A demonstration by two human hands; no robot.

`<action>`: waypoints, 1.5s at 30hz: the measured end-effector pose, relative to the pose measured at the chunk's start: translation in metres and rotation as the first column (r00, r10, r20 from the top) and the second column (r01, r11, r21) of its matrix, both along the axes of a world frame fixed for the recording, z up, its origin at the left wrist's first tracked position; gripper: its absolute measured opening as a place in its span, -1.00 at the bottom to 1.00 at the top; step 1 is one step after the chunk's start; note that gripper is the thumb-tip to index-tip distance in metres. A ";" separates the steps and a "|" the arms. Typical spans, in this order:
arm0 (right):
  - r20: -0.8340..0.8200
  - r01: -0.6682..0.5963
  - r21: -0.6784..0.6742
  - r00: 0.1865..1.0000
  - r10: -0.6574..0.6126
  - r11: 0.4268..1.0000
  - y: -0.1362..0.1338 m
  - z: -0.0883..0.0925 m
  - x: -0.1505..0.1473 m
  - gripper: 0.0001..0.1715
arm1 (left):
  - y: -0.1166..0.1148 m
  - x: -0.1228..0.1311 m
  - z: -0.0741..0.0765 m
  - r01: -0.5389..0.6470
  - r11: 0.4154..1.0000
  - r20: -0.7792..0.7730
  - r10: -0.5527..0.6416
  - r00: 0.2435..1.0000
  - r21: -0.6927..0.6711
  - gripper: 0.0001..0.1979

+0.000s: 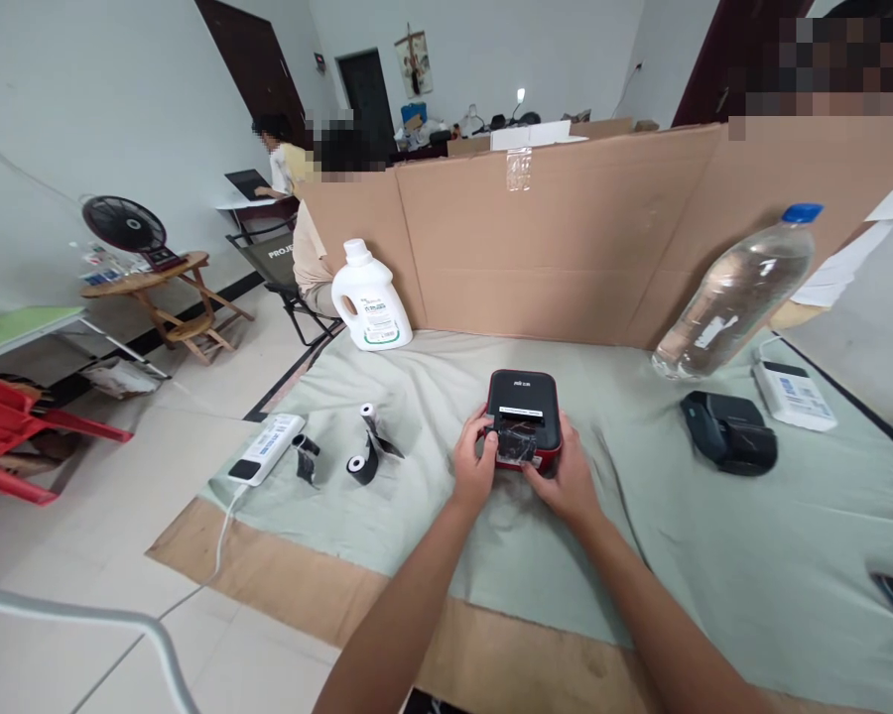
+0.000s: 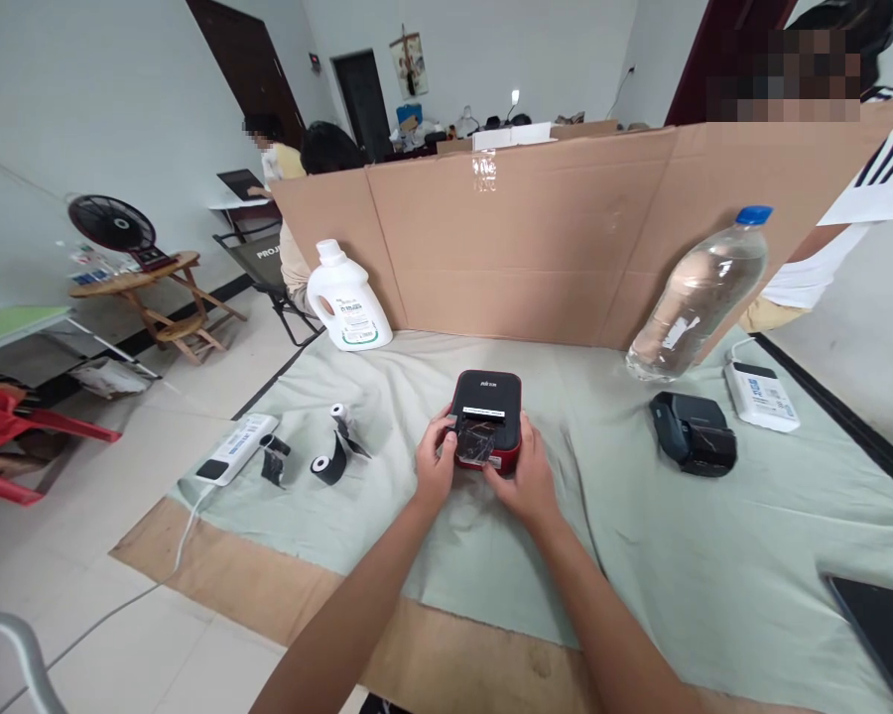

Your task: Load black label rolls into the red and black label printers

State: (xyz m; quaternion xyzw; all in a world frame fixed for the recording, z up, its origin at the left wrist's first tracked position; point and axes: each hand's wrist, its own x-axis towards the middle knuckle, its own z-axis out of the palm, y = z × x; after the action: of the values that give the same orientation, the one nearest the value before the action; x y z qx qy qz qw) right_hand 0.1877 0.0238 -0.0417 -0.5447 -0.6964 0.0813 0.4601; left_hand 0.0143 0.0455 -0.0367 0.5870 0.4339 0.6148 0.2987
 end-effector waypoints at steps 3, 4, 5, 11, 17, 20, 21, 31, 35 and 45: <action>-0.003 -0.007 -0.006 1.000 0.007 1.000 0.000 0.000 0.000 0.12 | 0.000 0.000 0.001 0.005 1.000 0.017 -0.005 1.000 0.002 -0.71; -0.005 -0.009 -0.005 1.000 0.009 1.000 0.000 0.000 0.001 0.13 | 0.000 0.000 0.001 0.006 1.000 0.020 -0.006 1.000 0.003 -0.72; -0.006 -0.011 -0.003 1.000 0.011 1.000 0.000 0.000 0.001 0.13 | 0.000 0.000 0.001 0.007 1.000 0.021 -0.007 1.000 0.005 -0.72; -0.021 -0.013 -0.006 1.000 0.013 1.000 0.000 -0.001 0.001 0.12 | 0.002 0.001 -0.001 0.004 1.000 0.025 -0.004 1.000 0.011 -0.73; -0.039 -0.023 -0.022 0.999 0.022 0.999 0.000 0.000 0.001 0.13 | 0.003 0.000 -0.001 -0.002 1.000 0.014 0.001 1.000 0.024 -0.72; -0.038 -0.021 -0.023 0.999 0.020 1.000 0.000 0.000 0.001 0.11 | 0.004 0.000 -0.001 -0.005 1.000 0.013 0.004 1.000 0.027 -0.72; -0.038 -0.022 -0.024 0.999 0.021 0.999 0.000 0.001 0.001 0.11 | 0.004 0.000 -0.001 -0.005 1.000 0.010 0.005 1.000 0.029 -0.72; -0.053 -0.031 -0.031 0.998 0.029 0.999 -0.001 0.002 0.001 0.07 | 0.006 -0.004 0.003 0.038 0.999 0.014 -0.038 0.999 0.034 -0.81; -0.056 -0.029 -0.019 0.998 0.028 0.999 0.001 0.001 0.002 0.07 | 0.009 -0.003 0.003 0.052 0.998 0.006 -0.052 0.999 0.031 -0.86; -0.108 -0.029 -0.033 0.994 0.025 0.999 0.002 0.000 0.003 0.08 | 0.019 -0.003 -0.002 0.009 0.999 -0.036 -0.008 0.999 0.035 -0.96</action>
State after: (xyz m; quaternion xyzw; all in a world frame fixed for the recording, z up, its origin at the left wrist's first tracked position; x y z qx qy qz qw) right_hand 0.1909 0.0256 -0.0415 -0.5380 -0.6763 0.1286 0.4864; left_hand 0.0111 0.0645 -0.0382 0.6049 0.4258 0.6103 0.2833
